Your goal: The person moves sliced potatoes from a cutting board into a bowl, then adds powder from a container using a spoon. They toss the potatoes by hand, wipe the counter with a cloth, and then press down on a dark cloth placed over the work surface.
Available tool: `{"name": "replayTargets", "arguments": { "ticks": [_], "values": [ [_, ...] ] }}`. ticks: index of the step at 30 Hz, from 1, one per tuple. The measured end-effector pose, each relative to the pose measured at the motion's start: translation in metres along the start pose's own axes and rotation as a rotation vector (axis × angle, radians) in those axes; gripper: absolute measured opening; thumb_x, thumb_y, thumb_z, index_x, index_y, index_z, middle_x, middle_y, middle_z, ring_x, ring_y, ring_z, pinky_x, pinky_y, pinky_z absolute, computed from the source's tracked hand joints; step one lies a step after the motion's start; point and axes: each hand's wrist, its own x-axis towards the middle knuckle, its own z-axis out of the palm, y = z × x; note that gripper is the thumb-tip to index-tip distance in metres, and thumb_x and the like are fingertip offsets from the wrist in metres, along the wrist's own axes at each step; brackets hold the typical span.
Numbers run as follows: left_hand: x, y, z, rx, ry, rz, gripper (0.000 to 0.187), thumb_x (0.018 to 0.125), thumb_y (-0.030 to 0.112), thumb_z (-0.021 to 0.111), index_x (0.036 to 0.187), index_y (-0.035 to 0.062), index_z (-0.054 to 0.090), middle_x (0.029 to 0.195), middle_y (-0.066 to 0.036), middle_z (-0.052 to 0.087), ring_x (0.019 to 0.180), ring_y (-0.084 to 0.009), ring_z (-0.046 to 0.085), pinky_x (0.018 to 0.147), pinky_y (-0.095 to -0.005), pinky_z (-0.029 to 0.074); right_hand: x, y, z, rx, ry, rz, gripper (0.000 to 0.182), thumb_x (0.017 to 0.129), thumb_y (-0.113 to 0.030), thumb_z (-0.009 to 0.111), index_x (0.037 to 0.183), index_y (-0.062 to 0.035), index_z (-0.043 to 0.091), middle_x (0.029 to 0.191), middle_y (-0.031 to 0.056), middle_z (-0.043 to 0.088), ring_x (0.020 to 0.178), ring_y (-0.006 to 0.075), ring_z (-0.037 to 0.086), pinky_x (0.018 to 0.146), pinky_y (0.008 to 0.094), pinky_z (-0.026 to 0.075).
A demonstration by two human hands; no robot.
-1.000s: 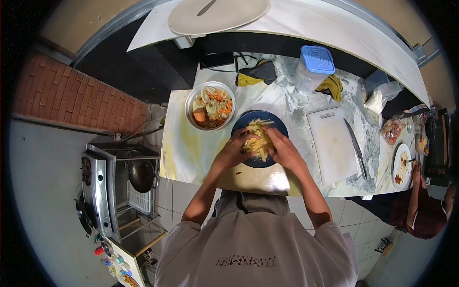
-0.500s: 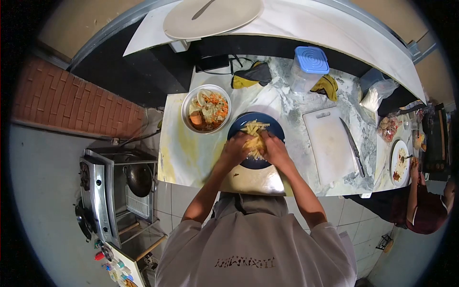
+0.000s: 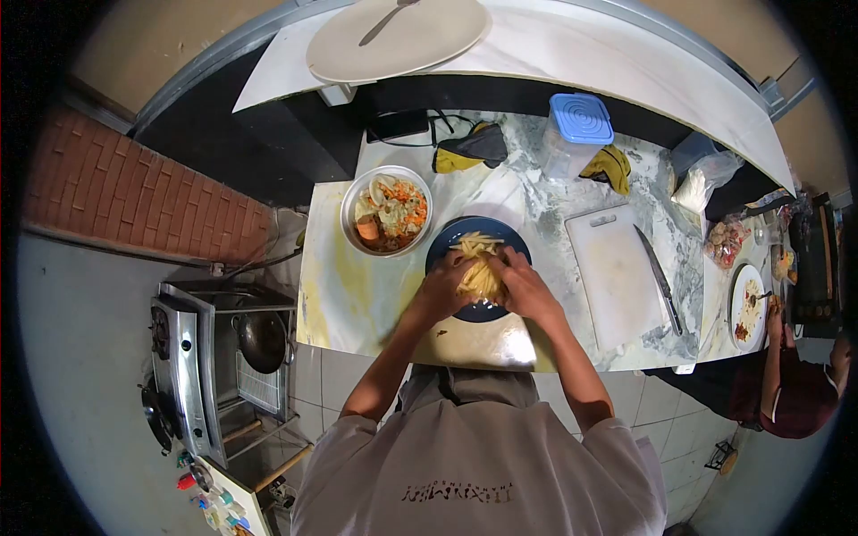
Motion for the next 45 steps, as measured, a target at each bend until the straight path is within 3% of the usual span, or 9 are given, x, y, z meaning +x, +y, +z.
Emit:
{"name": "replayTargets", "arguments": {
  "ticks": [3, 8, 10, 17, 21, 26, 28, 40, 45],
  "values": [
    [-0.001, -0.001, 0.008, -0.009, -0.054, -0.094, 0.052, 0.073, 0.017, 0.075, 0.120, 0.0089, 0.055, 0.123, -0.015, 0.049, 0.114, -0.0368, 0.053, 0.093, -0.0454, 0.046, 0.003, 0.002, 0.016, 0.029, -0.070, 0.040, 0.070, 0.066, -0.001, 0.075, 0.130, -0.0049, 0.047, 0.125, 0.0201, 0.046, 0.108, 0.0401, 0.050, 0.090, 0.0450, 0.046],
    [0.002, -0.006, -0.001, -0.069, -0.082, -0.153, 0.042, 0.078, 0.015, 0.071, 0.117, 0.0089, 0.056, 0.114, -0.015, 0.053, 0.108, -0.0376, 0.056, 0.087, -0.0468, 0.048, 0.002, 0.002, 0.018, 0.035, 0.024, 0.071, 0.051, 0.070, 0.002, 0.066, 0.118, -0.0008, 0.052, 0.111, 0.0230, 0.053, 0.101, 0.0403, 0.055, 0.085, 0.0462, 0.049],
    [0.005, -0.011, -0.002, -0.089, -0.037, -0.076, 0.031, 0.078, 0.007, 0.069, 0.107, 0.0072, 0.057, 0.107, -0.015, 0.059, 0.093, -0.0401, 0.060, 0.079, -0.0468, 0.050, 0.002, 0.002, 0.011, 0.063, 0.029, 0.068, 0.049, 0.070, 0.002, 0.065, 0.118, -0.0005, 0.053, 0.110, 0.0232, 0.055, 0.099, 0.0407, 0.057, 0.085, 0.0466, 0.049],
    [0.004, 0.003, -0.022, -0.124, -0.026, -0.037, 0.033, 0.078, 0.013, 0.071, 0.108, 0.0064, 0.059, 0.107, -0.014, 0.060, 0.098, -0.0366, 0.059, 0.082, -0.0456, 0.049, 0.004, -0.009, -0.009, 0.126, 0.014, -0.066, 0.044, 0.075, -0.001, 0.066, 0.118, -0.0011, 0.054, 0.117, 0.0247, 0.055, 0.103, 0.0418, 0.058, 0.089, 0.0469, 0.049],
    [-0.003, 0.002, -0.016, -0.038, -0.055, -0.063, 0.039, 0.073, 0.015, 0.076, 0.108, 0.0052, 0.061, 0.111, -0.014, 0.058, 0.104, -0.0359, 0.056, 0.088, -0.0445, 0.047, 0.002, -0.010, -0.005, 0.134, -0.082, -0.041, 0.044, 0.078, -0.004, 0.067, 0.120, -0.0017, 0.053, 0.122, 0.0233, 0.053, 0.106, 0.0418, 0.057, 0.092, 0.0467, 0.047],
    [-0.010, -0.013, 0.001, -0.027, -0.080, 0.055, 0.039, 0.072, 0.015, 0.076, 0.107, 0.0042, 0.062, 0.114, -0.013, 0.056, 0.107, -0.0339, 0.054, 0.092, -0.0424, 0.045, 0.002, -0.001, -0.001, 0.073, 0.021, 0.000, 0.051, 0.077, -0.004, 0.068, 0.124, -0.0040, 0.049, 0.117, 0.0216, 0.051, 0.101, 0.0429, 0.052, 0.087, 0.0481, 0.045],
    [-0.010, -0.003, -0.005, 0.030, -0.136, 0.009, 0.043, 0.078, 0.020, 0.072, 0.116, 0.0062, 0.059, 0.124, -0.013, 0.054, 0.115, -0.0324, 0.051, 0.098, -0.0421, 0.043, 0.000, 0.001, 0.001, 0.046, 0.028, -0.012, 0.049, 0.077, -0.004, 0.067, 0.124, -0.0032, 0.050, 0.117, 0.0214, 0.052, 0.100, 0.0418, 0.051, 0.088, 0.0471, 0.045],
    [-0.007, -0.019, 0.004, -0.107, -0.029, -0.013, 0.046, 0.073, 0.003, 0.069, 0.117, 0.0091, 0.057, 0.118, -0.017, 0.056, 0.107, -0.0401, 0.055, 0.090, -0.0458, 0.047, 0.008, 0.012, 0.014, 0.070, 0.111, -0.033, 0.040, 0.076, -0.002, 0.066, 0.114, -0.0008, 0.056, 0.114, 0.0197, 0.053, 0.102, 0.0394, 0.049, 0.089, 0.0439, 0.045],
    [-0.006, -0.003, -0.009, 0.001, -0.007, -0.051, 0.046, 0.071, 0.006, 0.073, 0.113, 0.0077, 0.056, 0.115, -0.017, 0.056, 0.106, -0.0400, 0.055, 0.088, -0.0462, 0.048, 0.006, 0.007, 0.010, 0.042, 0.113, -0.111, 0.033, 0.074, -0.002, 0.068, 0.106, -0.0006, 0.059, 0.115, 0.0179, 0.052, 0.102, 0.0395, 0.049, 0.088, 0.0440, 0.045]
  ]
}}
